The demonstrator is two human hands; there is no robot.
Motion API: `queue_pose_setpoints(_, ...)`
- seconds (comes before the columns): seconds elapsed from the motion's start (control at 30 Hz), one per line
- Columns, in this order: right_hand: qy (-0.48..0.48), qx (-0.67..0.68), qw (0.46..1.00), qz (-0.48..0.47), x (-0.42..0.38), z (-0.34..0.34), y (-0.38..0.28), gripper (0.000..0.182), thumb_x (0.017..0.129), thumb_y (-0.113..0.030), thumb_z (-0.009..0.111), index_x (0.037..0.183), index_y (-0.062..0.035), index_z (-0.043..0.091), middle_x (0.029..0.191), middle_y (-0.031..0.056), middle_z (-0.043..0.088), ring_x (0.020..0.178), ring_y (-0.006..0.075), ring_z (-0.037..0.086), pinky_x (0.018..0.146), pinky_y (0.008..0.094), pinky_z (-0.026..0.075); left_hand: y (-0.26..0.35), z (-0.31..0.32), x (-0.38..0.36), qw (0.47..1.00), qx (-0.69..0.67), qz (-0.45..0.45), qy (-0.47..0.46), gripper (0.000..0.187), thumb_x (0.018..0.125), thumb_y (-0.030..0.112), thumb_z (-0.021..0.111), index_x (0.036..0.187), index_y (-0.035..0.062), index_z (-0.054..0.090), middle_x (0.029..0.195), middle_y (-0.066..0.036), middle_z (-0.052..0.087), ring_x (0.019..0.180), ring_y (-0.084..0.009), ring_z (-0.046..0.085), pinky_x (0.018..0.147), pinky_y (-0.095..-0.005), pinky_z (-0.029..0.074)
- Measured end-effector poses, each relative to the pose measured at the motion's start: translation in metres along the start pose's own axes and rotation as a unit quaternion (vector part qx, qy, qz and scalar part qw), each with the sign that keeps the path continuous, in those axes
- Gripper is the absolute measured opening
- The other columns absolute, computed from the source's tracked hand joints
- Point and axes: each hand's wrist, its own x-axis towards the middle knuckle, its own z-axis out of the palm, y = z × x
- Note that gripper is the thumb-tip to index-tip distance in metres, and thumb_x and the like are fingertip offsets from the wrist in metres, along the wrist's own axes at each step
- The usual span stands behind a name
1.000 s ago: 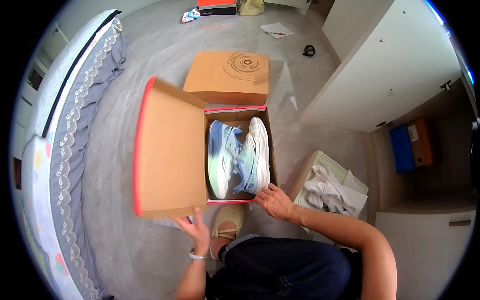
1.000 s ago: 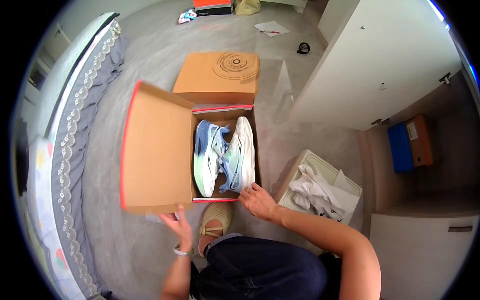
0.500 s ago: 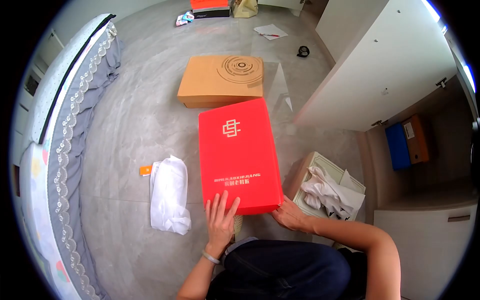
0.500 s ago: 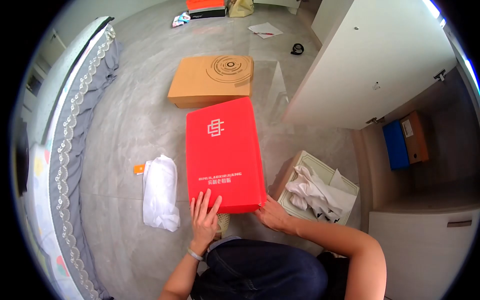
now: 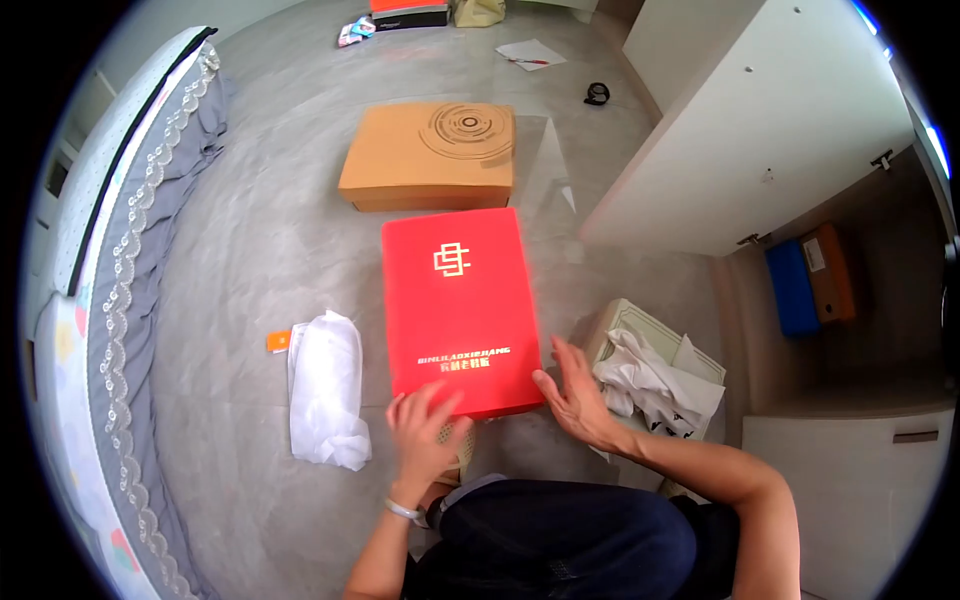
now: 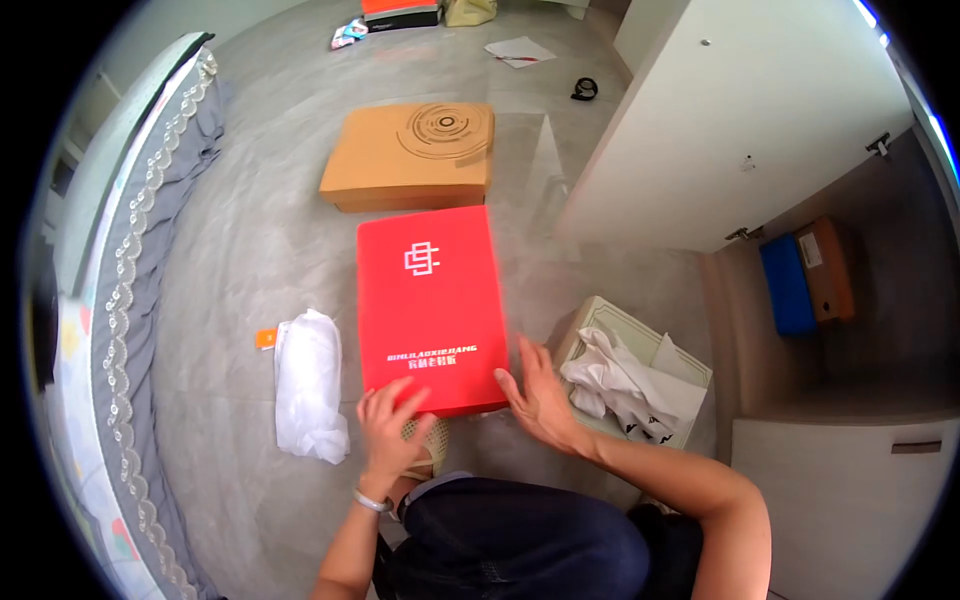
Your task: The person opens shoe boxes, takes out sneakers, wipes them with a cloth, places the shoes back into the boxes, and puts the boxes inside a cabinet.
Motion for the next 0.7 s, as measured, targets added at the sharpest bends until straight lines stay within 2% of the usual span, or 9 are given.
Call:
queue_pose_setpoints(0.1,-0.146,0.119,0.979,0.083,-0.005,0.015,0.023,0.050,0.099,-0.030,0.049,0.139,-0.0016,0.042,0.120,0.0304,0.058,0.114,0.0436,0.055,0.094,0.0461,0.045,-0.020,0.006,0.017,0.965,-0.086,-0.157,0.191,0.050,0.091,0.025,0.064,0.135,0.0052,0.050,0.125,-0.017,0.054,0.117,-0.0291,0.051,0.106,-0.0433,0.033)
queue_pose_setpoints(0.2,-0.160,0.068,0.969,0.176,0.005,0.024,0.044,0.046,0.100,-0.032,0.047,0.137,-0.0051,0.048,0.109,0.0280,0.064,0.097,0.0377,0.064,0.085,0.0416,0.048,-0.074,0.022,0.025,0.928,-0.206,-0.245,0.189,0.058,0.094,0.036,0.060,0.139,0.0034,0.044,0.125,-0.016,0.054,0.116,-0.0250,0.052,0.104,-0.0395,0.035)
queue_pose_setpoints(0.27,-0.168,0.060,0.966,0.189,0.011,0.038,0.062,0.045,0.101,-0.035,0.046,0.132,-0.0035,0.053,0.099,0.0248,0.068,0.090,0.0316,0.067,0.081,0.0401,0.050,-0.101,0.035,0.028,0.751,-0.574,-0.327,0.025,0.059,0.097,0.042,0.055,0.139,0.0017,0.044,0.129,-0.013,0.055,0.119,-0.0231,0.052,0.103,-0.0352,0.039)
queue_pose_setpoints(0.33,-0.176,0.121,0.946,0.242,0.008,0.048,0.070,0.050,0.099,-0.044,0.045,0.129,-0.0061,0.055,0.093,0.0290,0.067,0.093,0.0421,0.066,0.078,0.0473,0.051,-0.092,0.038,0.032,0.618,-0.705,-0.347,-0.031,0.059,0.098,0.046,0.050,0.138,0.0021,0.044,0.131,-0.012,0.056,0.118,-0.0218,0.055,0.101,-0.0337,0.044)
queue_pose_setpoints(0.4,-0.137,0.104,0.965,0.197,0.006,0.051,0.071,0.047,0.100,-0.041,0.044,0.130,-0.0068,0.055,0.092,0.0260,0.068,0.085,0.0344,0.069,0.075,0.0446,0.052,-0.079,0.035,0.041,0.609,-0.722,-0.327,-0.033,0.057,0.099,0.047,0.046,0.135,0.0020,0.046,0.127,-0.012,0.059,0.113,-0.0217,0.060,0.098,-0.0352,0.048)
queue_pose_setpoints(0.53,-0.129,0.200,0.939,0.247,0.010,0.039,0.053,0.044,0.101,-0.037,0.042,0.131,-0.0067,0.056,0.097,0.0219,0.069,0.088,0.0266,0.068,0.081,0.0400,0.051,-0.048,0.020,0.049,0.620,-0.720,-0.310,-0.030,0.056,0.097,0.046,0.049,0.133,0.0015,0.047,0.124,-0.012,0.060,0.111,-0.0216,0.060,0.095,-0.0354,0.050)
queue_pose_setpoints(0.6,-0.148,0.205,0.913,0.320,0.017,0.028,0.049,0.049,0.101,-0.037,0.043,0.133,-0.0020,0.053,0.113,0.0173,0.067,0.106,0.0223,0.062,0.093,0.0354,0.046,-0.044,0.013,0.049,0.621,-0.719,-0.310,-0.034,0.055,0.096,0.044,0.052,0.132,0.0016,0.047,0.122,-0.012,0.060,0.110,-0.0214,0.061,0.093,-0.0352,0.050)
queue_pose_setpoints(0.67,-0.151,0.248,0.909,0.299,0.017,0.029,0.057,0.049,0.101,-0.037,0.043,0.134,-0.0020,0.052,0.114,0.0170,0.067,0.106,0.0224,0.061,0.093,0.0354,0.046,-0.051,0.011,0.043,0.691,-0.608,-0.381,-0.090,0.055,0.091,0.037,0.060,0.131,0.0018,0.048,0.121,-0.012,0.060,0.107,-0.0207,0.062,0.091,-0.0346,0.051)
queue_pose_setpoints(0.7,-0.155,0.288,0.902,0.281,0.022,0.024,0.051,0.049,0.101,-0.037,0.043,0.135,-0.0021,0.052,0.116,0.0168,0.066,0.107,0.0225,0.061,0.094,0.0354,0.046,-0.045,0.010,0.044,0.688,-0.623,-0.369,-0.038,0.056,0.086,0.030,0.065,0.130,0.0016,0.048,0.119,-0.012,0.061,0.105,-0.0198,0.062,0.089,-0.0337,0.052)
